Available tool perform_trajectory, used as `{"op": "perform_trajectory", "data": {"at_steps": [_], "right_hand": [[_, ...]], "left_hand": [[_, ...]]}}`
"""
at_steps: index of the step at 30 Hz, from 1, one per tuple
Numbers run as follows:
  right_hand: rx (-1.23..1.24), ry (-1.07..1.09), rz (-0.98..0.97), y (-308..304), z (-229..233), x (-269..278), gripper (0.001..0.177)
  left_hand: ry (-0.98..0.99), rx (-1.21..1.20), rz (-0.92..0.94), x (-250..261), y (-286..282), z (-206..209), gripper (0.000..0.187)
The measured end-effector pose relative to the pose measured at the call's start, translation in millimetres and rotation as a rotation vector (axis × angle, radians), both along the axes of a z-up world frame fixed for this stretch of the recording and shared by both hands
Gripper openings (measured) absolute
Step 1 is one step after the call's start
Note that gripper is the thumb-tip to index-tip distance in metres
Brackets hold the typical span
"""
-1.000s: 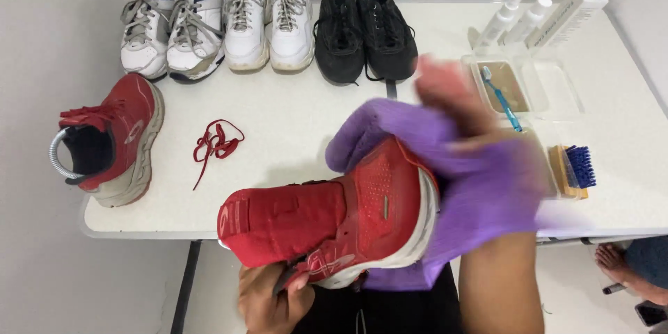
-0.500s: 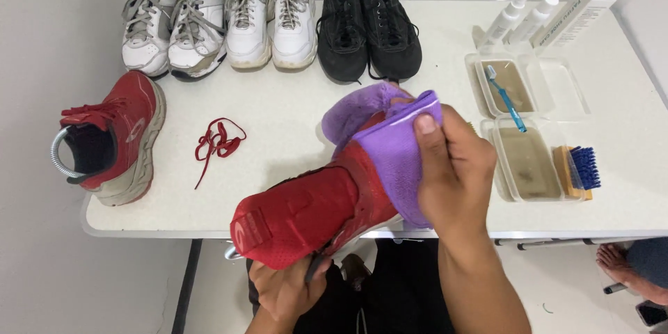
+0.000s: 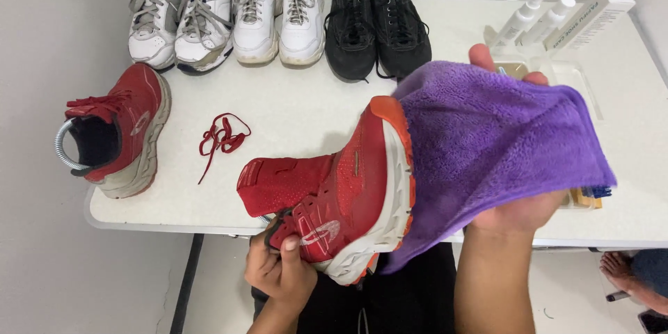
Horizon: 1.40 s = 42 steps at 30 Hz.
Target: Cleaning the midsole of a red sneaker using a toothbrush and cleaning solution, followed by wiping with a cloth.
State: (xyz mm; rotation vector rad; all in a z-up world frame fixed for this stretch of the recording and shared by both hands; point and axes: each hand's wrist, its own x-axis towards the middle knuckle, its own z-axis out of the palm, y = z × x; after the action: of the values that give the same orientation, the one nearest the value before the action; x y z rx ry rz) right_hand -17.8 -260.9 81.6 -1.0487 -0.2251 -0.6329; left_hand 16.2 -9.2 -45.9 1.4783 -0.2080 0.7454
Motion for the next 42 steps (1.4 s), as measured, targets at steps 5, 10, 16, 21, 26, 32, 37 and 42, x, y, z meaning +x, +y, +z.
{"op": "perform_trajectory", "data": {"at_steps": [5, 10, 16, 21, 26, 32, 37, 42], "right_hand": [[-0.183, -0.030, -0.105, -2, -15, -12, 0.049], [-0.370, -0.070, -0.211, 6, -30, -23, 0.053], [-0.621, -0.120, -0.353, 11, -30, 9, 0.057], [-0.930, -0.111, -0.606, 84, 10, 12, 0.044], [-0.985, -0.075, -0.658, 98, 7, 1, 0.046], [-0.887, -0.081, -0.712, 113, -18, -7, 0.045], [-1.155, -0.050, -0.537, 128, -69, -26, 0.052], [-1.126, -0.282, -0.606, 152, -87, -38, 0.048]], "left_hand": [[0.147, -0.078, -0.143, 4, 0, 12, 0.037], [0.290, -0.269, -0.326, 6, -1, 16, 0.032], [0.329, -0.369, -0.425, 9, -5, 24, 0.032], [0.458, -0.617, -0.523, 20, -10, 21, 0.037], [0.566, -0.642, -0.555, 22, -6, 38, 0.039], [0.752, -0.722, -0.543, 23, -11, 64, 0.049], [0.761, -0.763, -0.533, 33, -14, 70, 0.047], [0.682, -0.802, -0.538, 48, -10, 73, 0.045]]}}
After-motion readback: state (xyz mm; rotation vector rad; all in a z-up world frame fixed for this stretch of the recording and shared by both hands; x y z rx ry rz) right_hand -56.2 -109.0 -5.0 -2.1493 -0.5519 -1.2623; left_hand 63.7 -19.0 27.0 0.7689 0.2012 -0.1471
